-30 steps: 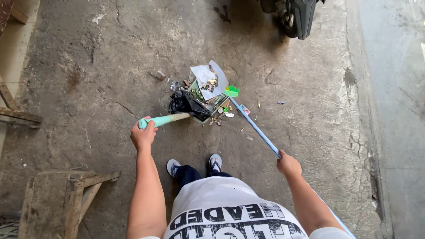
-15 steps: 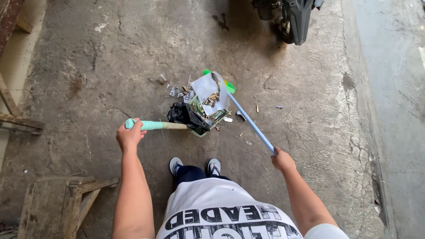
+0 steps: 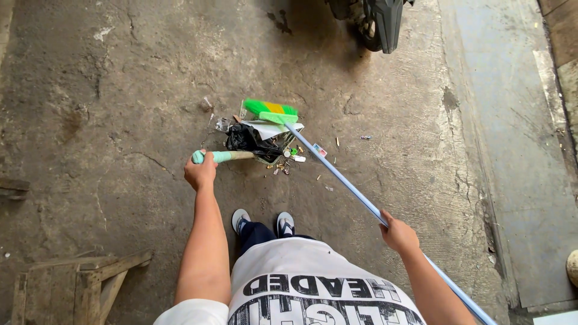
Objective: Sweeping debris and trash into a dustpan and emptying it into a storage crate.
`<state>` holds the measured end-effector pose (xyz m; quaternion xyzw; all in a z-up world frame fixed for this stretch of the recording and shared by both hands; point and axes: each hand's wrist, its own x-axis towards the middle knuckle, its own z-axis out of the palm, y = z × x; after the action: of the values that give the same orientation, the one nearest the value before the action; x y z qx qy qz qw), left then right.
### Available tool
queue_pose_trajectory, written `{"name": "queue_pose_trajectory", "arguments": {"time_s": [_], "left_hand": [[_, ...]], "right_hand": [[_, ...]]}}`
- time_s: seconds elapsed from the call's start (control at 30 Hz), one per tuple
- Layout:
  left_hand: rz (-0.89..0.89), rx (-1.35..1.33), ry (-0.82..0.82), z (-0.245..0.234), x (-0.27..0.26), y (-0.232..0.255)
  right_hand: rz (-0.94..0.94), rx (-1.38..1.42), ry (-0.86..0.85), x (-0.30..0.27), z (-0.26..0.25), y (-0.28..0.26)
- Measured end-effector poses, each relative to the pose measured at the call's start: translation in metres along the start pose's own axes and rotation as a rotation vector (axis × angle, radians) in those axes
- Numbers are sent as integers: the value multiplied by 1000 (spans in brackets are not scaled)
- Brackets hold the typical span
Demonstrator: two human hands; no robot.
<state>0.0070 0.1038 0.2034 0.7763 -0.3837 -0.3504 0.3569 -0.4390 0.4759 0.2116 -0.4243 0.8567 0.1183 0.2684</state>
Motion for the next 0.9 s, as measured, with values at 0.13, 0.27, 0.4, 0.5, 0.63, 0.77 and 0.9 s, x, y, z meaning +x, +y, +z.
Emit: {"name": "queue_pose_trajectory", "arguments": {"time_s": [0.13, 0.27, 0.4, 0.5, 0.63, 0.77, 0.9], "left_hand": [[-44, -181, -73, -20, 4, 3], [-92, -170, -152, -48, 2, 18], [-105, -268, -164, -69, -3, 24], [-75, -288, -144, -84, -10, 22], [-41, -347, -114, -97, -20, 18], [-12, -350, -77, -109, -38, 13], [-14, -333, -33, -129, -60, -3]], "right_hand": [[69, 24, 41, 2, -6, -29], [127, 132, 83, 24, -9, -52], [219, 180, 100, 39, -9, -62], [244, 145, 83, 58, 3, -53], [167, 178, 126, 103, 58, -31], [50, 404, 74, 147, 96, -34], [57, 649, -220, 178, 105, -65]]}}
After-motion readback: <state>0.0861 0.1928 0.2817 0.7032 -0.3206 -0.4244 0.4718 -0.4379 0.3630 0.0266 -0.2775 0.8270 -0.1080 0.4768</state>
